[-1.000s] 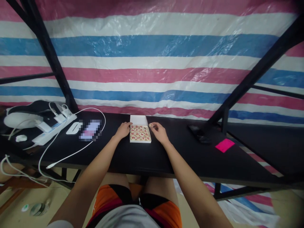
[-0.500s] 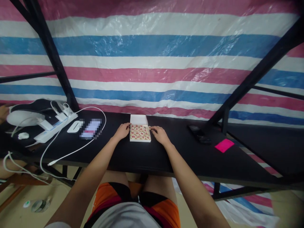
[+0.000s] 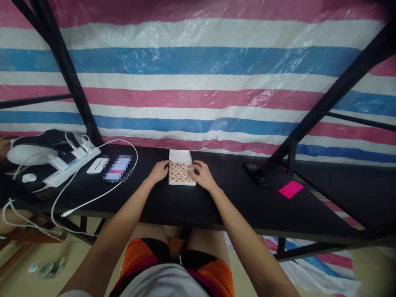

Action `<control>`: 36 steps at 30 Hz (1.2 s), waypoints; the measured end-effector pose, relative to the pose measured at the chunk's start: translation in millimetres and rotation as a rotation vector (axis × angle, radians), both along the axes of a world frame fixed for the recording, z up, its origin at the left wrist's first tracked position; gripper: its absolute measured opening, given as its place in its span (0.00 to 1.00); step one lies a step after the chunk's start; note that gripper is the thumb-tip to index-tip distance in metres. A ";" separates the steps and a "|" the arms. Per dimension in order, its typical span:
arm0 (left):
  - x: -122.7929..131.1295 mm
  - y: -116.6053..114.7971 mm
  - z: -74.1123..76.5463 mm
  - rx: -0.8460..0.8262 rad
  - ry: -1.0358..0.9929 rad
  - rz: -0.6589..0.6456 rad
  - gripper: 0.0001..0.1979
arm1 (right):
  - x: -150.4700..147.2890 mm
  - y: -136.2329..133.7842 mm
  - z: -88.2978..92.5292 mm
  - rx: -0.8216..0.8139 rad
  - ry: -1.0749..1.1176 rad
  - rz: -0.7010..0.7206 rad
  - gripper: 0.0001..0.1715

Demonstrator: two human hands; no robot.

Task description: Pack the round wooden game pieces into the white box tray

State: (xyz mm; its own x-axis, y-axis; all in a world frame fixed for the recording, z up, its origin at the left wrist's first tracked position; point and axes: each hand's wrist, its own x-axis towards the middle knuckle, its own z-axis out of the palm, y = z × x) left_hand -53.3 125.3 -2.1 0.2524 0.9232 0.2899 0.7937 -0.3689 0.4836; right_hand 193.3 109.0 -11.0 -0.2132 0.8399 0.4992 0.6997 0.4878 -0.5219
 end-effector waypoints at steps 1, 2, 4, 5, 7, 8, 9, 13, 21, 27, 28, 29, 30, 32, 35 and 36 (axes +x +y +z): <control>0.2 -0.1 0.1 0.001 0.007 -0.001 0.22 | -1.2 0.4 -1.4 -0.021 -0.009 0.001 0.21; 0.3 -0.2 0.2 0.001 0.015 -0.001 0.22 | -1.7 1.0 -2.5 -0.044 -0.010 0.005 0.21; 0.5 -0.5 0.4 0.001 0.029 -0.005 0.21 | -1.6 2.2 -3.8 -0.085 0.010 0.019 0.19; 0.6 -0.7 0.5 0.002 0.032 -0.009 0.21 | -1.3 2.5 -3.7 -0.095 0.027 0.024 0.18; 0.5 -1.1 0.7 0.002 0.028 -0.011 0.21 | -1.2 2.5 -2.6 -0.096 0.065 0.032 0.17; 0.5 -1.2 0.7 0.000 0.025 -0.009 0.21 | -1.4 2.3 -1.7 -0.089 0.083 0.038 0.17; 0.4 -1.4 0.7 -0.001 0.024 -0.005 0.21 | -1.8 1.9 -0.6 -0.083 0.100 0.048 0.16; 0.0 -1.4 1.0 -0.006 0.024 0.005 0.20 | -0.3 0.9 4.4 -0.114 0.208 0.076 0.14; -0.4 -1.8 1.8 -0.001 0.015 -0.005 0.20 | 33.2 4.1 6.1 -0.273 0.295 -0.157 0.13; -1.0 -0.9 0.6 -0.002 -0.004 -0.017 0.20 | 33.5 4.4 1.1 -0.191 0.068 -0.102 0.12; -1.0 -0.7 0.6 -0.002 -0.003 -0.018 0.20 | 31.4 4.5 0.4 -0.173 0.038 -0.095 0.13; -1.1 -0.6 0.6 -0.002 -0.002 -0.017 0.20 | 29.2 4.8 -0.5 -0.166 0.020 -0.091 0.13; -1.1 -0.6 0.6 -0.002 -0.001 -0.014 0.20 | 27.2 5.0 -1.3 -0.166 0.012 -0.088 0.14; -1.0 -0.7 0.8 -0.005 0.002 -0.010 0.20 | 23.5 5.3 -2.9 -0.167 0.006 -0.082 0.14; -0.6 -1.1 1.4 -0.012 -0.004 -0.012 0.20 | 19.3 4.2 -2.2 -0.145 0.015 -0.084 0.15; -0.4 -1.2 1.8 -0.011 -0.004 -0.013 0.20 | 18.4 3.1 -0.6 -0.131 0.031 -0.086 0.16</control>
